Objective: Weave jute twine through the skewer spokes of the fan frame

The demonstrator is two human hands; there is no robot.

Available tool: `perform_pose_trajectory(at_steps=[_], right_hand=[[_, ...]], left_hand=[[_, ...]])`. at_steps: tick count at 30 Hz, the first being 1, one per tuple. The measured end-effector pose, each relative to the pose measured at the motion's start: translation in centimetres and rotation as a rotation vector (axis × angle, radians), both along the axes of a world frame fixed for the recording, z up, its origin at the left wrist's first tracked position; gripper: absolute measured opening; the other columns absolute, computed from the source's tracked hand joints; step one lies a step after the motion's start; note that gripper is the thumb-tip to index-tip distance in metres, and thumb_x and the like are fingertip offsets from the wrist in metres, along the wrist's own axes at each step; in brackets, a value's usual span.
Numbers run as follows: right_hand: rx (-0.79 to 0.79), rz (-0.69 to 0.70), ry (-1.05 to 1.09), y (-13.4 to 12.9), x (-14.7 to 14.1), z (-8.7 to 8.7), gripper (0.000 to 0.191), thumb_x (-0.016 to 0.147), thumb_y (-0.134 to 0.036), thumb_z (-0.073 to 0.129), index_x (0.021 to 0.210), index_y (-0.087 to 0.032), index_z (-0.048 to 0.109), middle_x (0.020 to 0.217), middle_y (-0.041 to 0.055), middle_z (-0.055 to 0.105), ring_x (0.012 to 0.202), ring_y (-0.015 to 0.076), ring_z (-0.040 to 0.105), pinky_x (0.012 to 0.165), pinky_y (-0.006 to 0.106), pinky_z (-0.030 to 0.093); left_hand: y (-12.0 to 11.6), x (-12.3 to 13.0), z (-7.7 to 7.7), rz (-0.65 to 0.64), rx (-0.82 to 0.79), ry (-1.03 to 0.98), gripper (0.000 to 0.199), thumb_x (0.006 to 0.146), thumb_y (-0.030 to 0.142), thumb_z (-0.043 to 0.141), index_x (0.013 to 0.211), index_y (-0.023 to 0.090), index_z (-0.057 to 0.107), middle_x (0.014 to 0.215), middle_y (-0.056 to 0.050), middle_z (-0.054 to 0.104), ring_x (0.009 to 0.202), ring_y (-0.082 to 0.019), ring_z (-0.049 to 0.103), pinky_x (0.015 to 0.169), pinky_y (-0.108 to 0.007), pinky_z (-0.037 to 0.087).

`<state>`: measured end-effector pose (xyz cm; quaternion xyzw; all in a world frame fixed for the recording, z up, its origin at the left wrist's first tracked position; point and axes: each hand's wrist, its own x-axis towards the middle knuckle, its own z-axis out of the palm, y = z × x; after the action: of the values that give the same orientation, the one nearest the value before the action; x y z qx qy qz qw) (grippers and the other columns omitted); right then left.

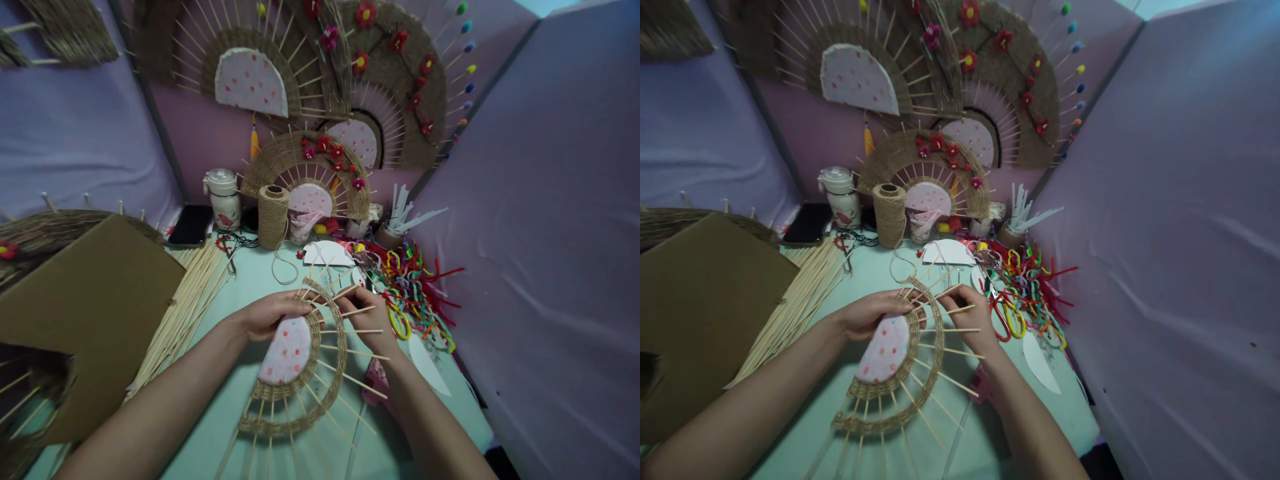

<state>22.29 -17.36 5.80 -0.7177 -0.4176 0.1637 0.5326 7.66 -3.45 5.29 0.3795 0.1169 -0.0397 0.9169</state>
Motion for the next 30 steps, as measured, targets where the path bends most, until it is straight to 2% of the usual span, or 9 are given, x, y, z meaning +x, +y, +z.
perform_pose_trajectory(at_steps=[6, 11, 15, 19, 23, 30], right_hand=[[0.021, 0.014, -0.022, -0.04, 0.25, -0.27, 0.018, 0.075, -0.031, 0.063, 0.064, -0.017, 0.064, 0.058, 0.0008, 0.06, 0.052, 0.012, 0.049, 0.048, 0.023, 0.039], [0.032, 0.019, -0.015, -0.17, -0.07, -0.09, 0.019, 0.075, -0.033, 0.064, 0.065, -0.017, 0.064, 0.056, -0.0006, 0.057, 0.049, 0.0108, 0.046, 0.046, 0.023, 0.037], [0.052, 0.047, 0.021, -0.22, -0.31, 0.12, 0.017, 0.075, -0.032, 0.065, 0.067, -0.018, 0.064, 0.058, -0.0008, 0.058, 0.05, 0.011, 0.048, 0.046, 0.022, 0.038], [0.06, 0.037, -0.013, -0.2, -0.34, 0.43, 0.016, 0.073, -0.03, 0.067, 0.064, -0.017, 0.062, 0.054, -0.0026, 0.054, 0.048, 0.0096, 0.044, 0.045, 0.022, 0.034], [0.057, 0.044, -0.046, -0.18, -0.25, 0.43, 0.016, 0.074, -0.03, 0.066, 0.064, -0.017, 0.062, 0.056, -0.0013, 0.056, 0.049, 0.0099, 0.045, 0.046, 0.022, 0.035], [0.06, 0.032, -0.173, -0.33, 0.05, 0.22, 0.016, 0.075, -0.029, 0.066, 0.064, -0.018, 0.062, 0.059, -0.0006, 0.057, 0.051, 0.0106, 0.046, 0.048, 0.023, 0.037]], left_hand=[[-0.37, 0.04, 0.0, -0.025, -0.018, -0.02, 0.026, 0.068, 0.009, 0.067, 0.094, 0.007, 0.064, 0.079, -0.009, 0.069, 0.07, -0.014, 0.066, 0.069, -0.023, 0.051], [-0.35, 0.02, -0.21, -0.069, -0.037, -0.004, 0.021, 0.072, 0.015, 0.067, 0.092, 0.01, 0.066, 0.076, -0.008, 0.07, 0.072, -0.018, 0.068, 0.073, -0.031, 0.053], [-0.32, -0.05, -0.1, -0.087, -0.022, -0.01, 0.018, 0.07, 0.012, 0.068, 0.088, 0.01, 0.066, 0.076, -0.007, 0.07, 0.071, -0.018, 0.068, 0.072, -0.03, 0.053], [-0.29, -0.12, -0.07, -0.115, -0.022, -0.049, 0.024, 0.068, 0.008, 0.067, 0.093, 0.008, 0.066, 0.085, -0.01, 0.07, 0.078, -0.019, 0.068, 0.076, -0.032, 0.053], [-0.2, -0.21, -0.23, -0.159, -0.03, -0.093, 0.03, 0.068, 0.007, 0.066, 0.098, 0.009, 0.065, 0.091, -0.011, 0.07, 0.084, -0.022, 0.068, 0.079, -0.033, 0.051], [-0.04, -0.23, -0.63, -0.188, -0.074, -0.104, 0.036, 0.067, 0.004, 0.065, 0.103, 0.012, 0.064, 0.09, -0.009, 0.069, 0.084, -0.021, 0.067, 0.073, -0.034, 0.053]])
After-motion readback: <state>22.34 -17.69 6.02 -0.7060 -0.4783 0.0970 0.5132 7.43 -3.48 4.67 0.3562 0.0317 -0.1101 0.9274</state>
